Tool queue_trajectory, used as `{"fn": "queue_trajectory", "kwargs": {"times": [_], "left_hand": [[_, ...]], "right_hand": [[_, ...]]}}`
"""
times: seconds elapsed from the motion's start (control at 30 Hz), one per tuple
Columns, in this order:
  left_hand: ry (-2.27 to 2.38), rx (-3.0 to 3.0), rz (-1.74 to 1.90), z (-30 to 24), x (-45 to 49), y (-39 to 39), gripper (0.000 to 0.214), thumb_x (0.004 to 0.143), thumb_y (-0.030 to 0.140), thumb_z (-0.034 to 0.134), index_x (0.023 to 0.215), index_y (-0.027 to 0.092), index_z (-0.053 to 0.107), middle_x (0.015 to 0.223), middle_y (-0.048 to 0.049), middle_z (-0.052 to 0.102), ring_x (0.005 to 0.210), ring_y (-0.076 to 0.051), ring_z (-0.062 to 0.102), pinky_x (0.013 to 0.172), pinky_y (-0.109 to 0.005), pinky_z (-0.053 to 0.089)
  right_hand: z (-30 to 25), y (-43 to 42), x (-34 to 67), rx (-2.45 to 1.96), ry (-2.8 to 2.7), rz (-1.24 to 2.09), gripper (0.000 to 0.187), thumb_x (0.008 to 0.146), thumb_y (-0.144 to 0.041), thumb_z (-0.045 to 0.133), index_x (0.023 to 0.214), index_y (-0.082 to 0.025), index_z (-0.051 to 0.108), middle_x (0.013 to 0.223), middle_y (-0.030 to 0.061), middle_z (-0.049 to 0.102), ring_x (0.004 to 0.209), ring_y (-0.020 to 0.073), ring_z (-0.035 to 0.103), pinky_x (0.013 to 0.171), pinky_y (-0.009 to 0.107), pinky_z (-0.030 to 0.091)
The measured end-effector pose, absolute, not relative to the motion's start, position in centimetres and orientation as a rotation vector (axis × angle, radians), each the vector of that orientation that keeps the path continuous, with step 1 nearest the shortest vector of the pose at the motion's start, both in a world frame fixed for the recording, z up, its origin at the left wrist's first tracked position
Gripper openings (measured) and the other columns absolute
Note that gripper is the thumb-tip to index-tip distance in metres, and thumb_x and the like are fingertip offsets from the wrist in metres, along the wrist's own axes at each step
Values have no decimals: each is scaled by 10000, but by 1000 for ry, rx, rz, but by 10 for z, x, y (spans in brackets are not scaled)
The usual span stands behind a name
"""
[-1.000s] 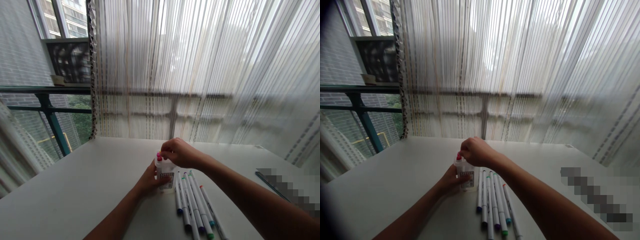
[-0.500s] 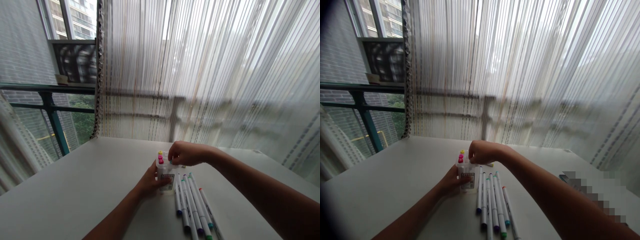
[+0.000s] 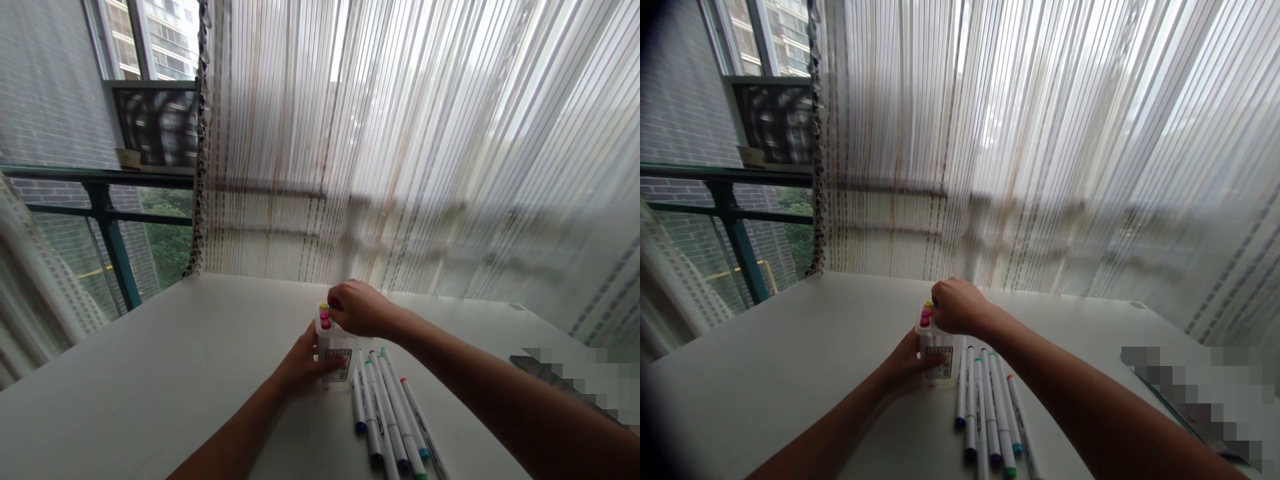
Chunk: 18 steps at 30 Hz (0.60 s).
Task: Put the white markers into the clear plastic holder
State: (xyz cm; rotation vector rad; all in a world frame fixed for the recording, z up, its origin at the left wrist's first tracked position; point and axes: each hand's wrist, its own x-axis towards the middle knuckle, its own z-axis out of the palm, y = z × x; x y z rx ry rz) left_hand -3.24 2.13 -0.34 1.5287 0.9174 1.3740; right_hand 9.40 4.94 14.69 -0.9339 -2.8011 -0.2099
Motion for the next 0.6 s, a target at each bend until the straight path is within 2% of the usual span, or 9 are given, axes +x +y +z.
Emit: {"fn": "queue_trajectory", "kwargs": {"times": [0.27,0.6], "left_hand": [[930,1545,1359,-2,-32,21,620,638,303,738,1158,157,433,1004,-73,595,872,-204,576,729,-291,468],[948,1536,1356,-6,-34,23,617,629,318,743,1145,157,445,983,-72,607,837,-200,589,711,-283,467]], "right_hand": [[144,52,96,-962,-2738,-206,127,743,-224,538,752,-167,652,717,62,631,667,164,558,542,246,325],[143,56,101,-977,-2730,-61,191,757,-283,563,885,-168,646,771,54,637,634,128,542,555,227,355]]}}
